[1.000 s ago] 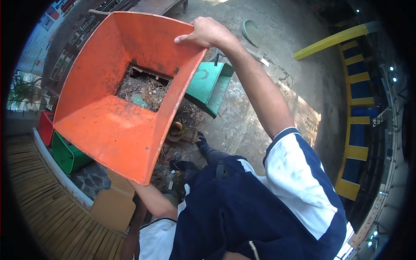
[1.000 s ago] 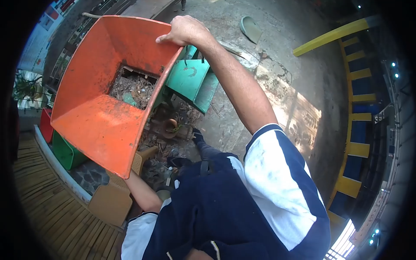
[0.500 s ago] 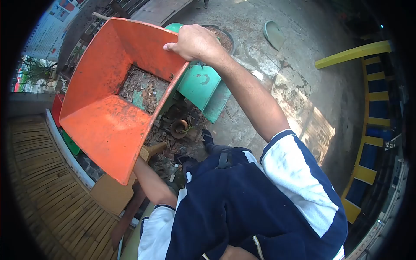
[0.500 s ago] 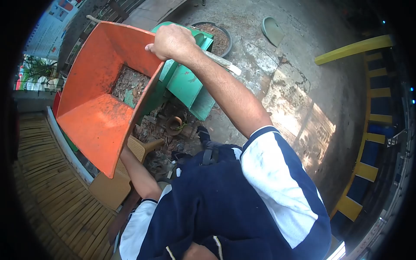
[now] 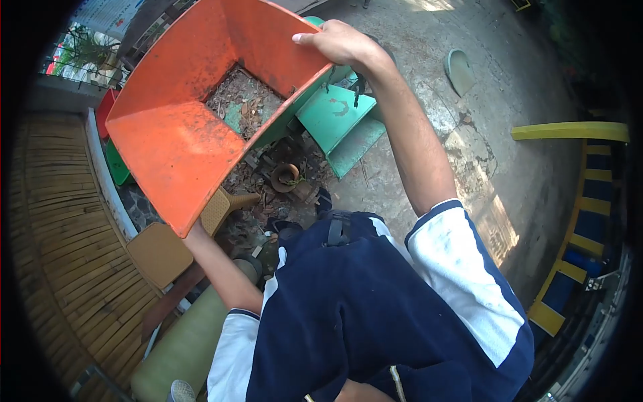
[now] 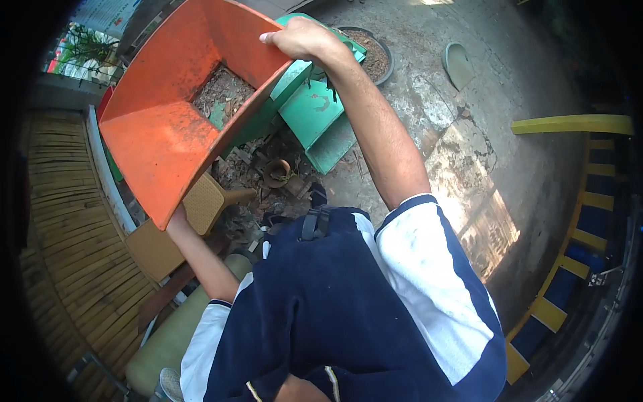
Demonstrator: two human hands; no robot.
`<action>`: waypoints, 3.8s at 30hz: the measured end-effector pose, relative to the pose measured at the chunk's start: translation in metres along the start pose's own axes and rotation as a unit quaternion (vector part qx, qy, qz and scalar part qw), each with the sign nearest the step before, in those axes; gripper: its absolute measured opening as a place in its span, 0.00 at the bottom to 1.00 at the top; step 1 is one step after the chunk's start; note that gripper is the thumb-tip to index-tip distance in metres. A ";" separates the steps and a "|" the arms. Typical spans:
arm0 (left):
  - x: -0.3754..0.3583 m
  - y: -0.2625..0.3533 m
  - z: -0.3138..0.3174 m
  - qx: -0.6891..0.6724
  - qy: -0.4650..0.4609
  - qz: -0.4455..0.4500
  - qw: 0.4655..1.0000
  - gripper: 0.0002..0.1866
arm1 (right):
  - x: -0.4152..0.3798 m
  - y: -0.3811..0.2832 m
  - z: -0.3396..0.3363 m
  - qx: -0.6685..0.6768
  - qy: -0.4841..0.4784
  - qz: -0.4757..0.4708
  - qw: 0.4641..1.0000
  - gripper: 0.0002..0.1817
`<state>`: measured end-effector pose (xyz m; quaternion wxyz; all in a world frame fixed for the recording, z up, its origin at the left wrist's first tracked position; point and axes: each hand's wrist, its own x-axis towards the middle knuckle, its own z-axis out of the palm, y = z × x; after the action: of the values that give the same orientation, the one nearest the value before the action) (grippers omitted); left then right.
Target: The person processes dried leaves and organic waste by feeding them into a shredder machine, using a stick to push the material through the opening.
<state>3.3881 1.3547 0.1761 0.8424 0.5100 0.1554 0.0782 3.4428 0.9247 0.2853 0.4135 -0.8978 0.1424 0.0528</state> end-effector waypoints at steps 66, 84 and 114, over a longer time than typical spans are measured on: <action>0.186 0.077 -0.472 0.418 0.020 -0.270 0.867 0.25 | -0.034 -0.122 0.059 0.132 -0.045 0.003 0.990 0.21; 0.094 -0.014 -0.258 0.242 0.093 -0.213 0.942 0.39 | -0.055 -0.131 0.105 0.058 -0.050 -0.023 0.997 0.08; 0.144 0.038 -0.522 0.374 0.207 -0.246 0.870 0.39 | -0.107 -0.137 0.333 -0.098 -0.158 -0.118 0.975 0.10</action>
<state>3.3457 1.8507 -0.0416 0.5293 0.7042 0.4641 -0.0923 3.3898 1.2838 0.1904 0.3442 -0.9246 -0.0378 0.1589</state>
